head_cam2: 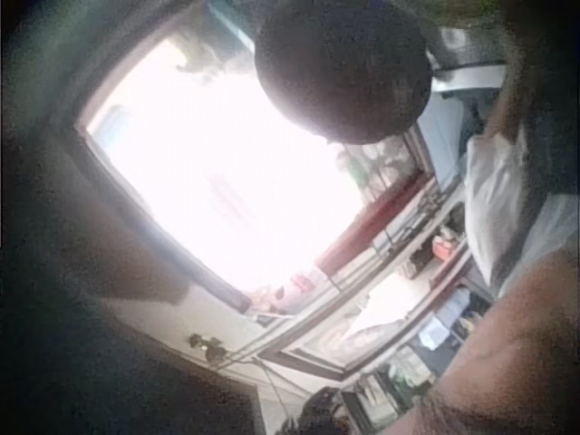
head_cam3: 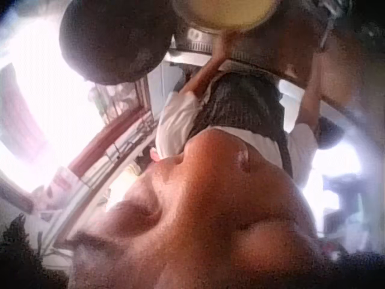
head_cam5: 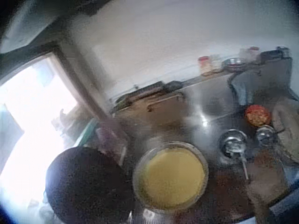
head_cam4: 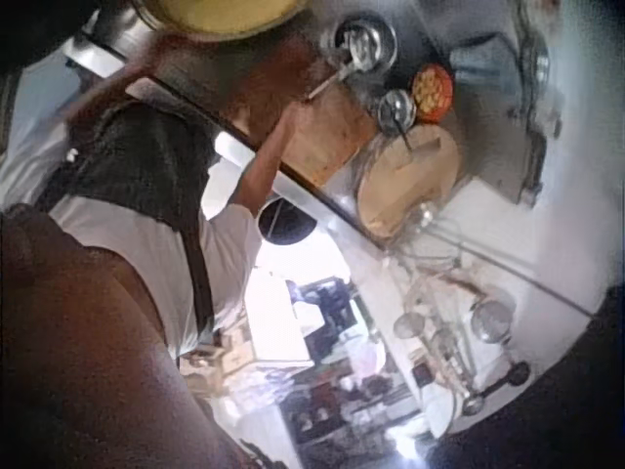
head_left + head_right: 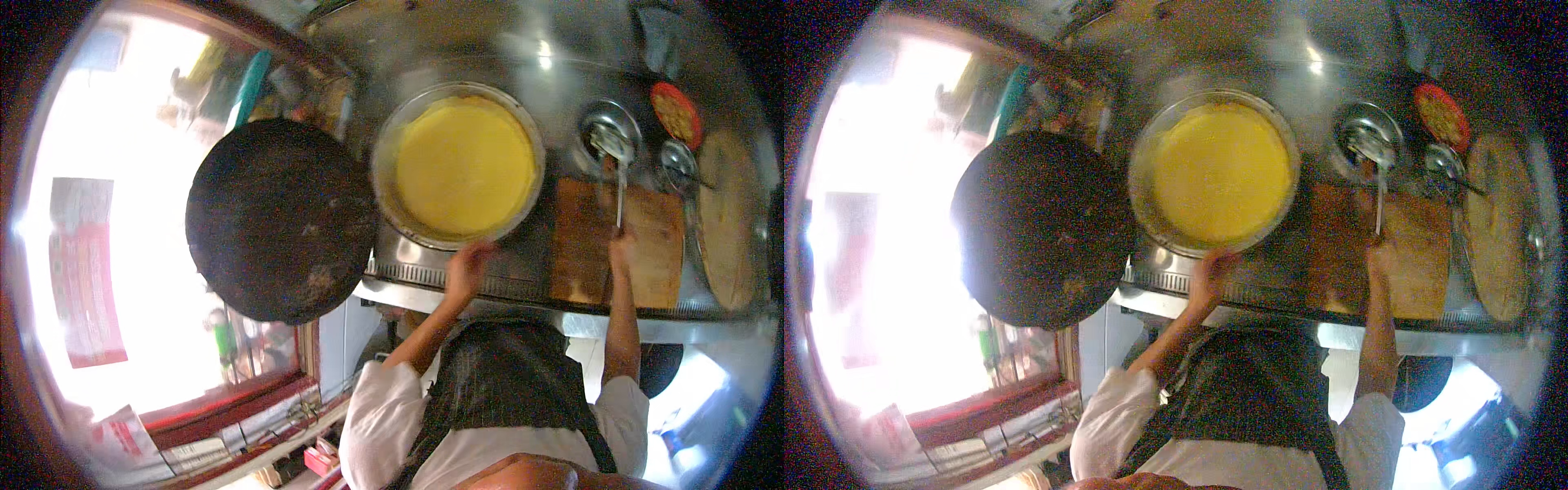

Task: The person pours a yellow liquid from a large container into a rectangular metal tray using a ladle, then uses a metal scraper to stir the liquid in the container.

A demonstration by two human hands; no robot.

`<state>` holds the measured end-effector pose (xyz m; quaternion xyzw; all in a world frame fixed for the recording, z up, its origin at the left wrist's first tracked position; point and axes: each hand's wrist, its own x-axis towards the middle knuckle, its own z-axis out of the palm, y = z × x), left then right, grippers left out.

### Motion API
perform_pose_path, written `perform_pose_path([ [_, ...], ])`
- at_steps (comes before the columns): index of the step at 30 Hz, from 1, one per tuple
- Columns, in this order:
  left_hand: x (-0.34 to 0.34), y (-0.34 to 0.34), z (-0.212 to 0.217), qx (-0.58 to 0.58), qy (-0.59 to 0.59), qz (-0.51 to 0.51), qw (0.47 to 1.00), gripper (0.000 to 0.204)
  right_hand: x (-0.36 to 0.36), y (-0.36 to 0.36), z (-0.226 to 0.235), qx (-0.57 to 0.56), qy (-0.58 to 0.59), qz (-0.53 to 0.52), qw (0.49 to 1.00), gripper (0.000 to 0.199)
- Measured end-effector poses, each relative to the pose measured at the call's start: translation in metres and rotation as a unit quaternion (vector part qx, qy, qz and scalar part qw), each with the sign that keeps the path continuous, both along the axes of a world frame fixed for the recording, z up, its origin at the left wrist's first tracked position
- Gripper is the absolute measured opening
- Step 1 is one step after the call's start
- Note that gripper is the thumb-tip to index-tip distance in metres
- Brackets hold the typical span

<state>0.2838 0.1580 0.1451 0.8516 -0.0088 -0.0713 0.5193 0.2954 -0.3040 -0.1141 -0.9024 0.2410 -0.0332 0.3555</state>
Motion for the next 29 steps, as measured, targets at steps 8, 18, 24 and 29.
perform_pose_path([
  [8, -0.148, 0.316, 0.205, 0.301, -0.352, 0.552, 0.693, 0.037, 0.009, 0.032, 0.050, 0.728, -0.290, -0.047, 0.620, 0.016],
  [18, -0.141, 0.385, 0.181, -0.321, -0.083, 0.422, 0.844, 0.058, 0.020, 0.159, 0.207, 0.339, -0.322, 0.008, 0.884, 0.007],
  [24, -0.055, 0.342, 0.121, -0.430, -0.078, 0.393, 0.809, 0.059, 0.023, 0.155, 0.174, 0.427, -0.304, 0.006, 0.851, 0.003],
  [29, 0.034, 0.281, 0.073, -0.493, -0.063, 0.336, 0.800, 0.064, -0.008, 0.152, 0.194, 0.342, -0.321, -0.058, 0.881, 0.010],
])
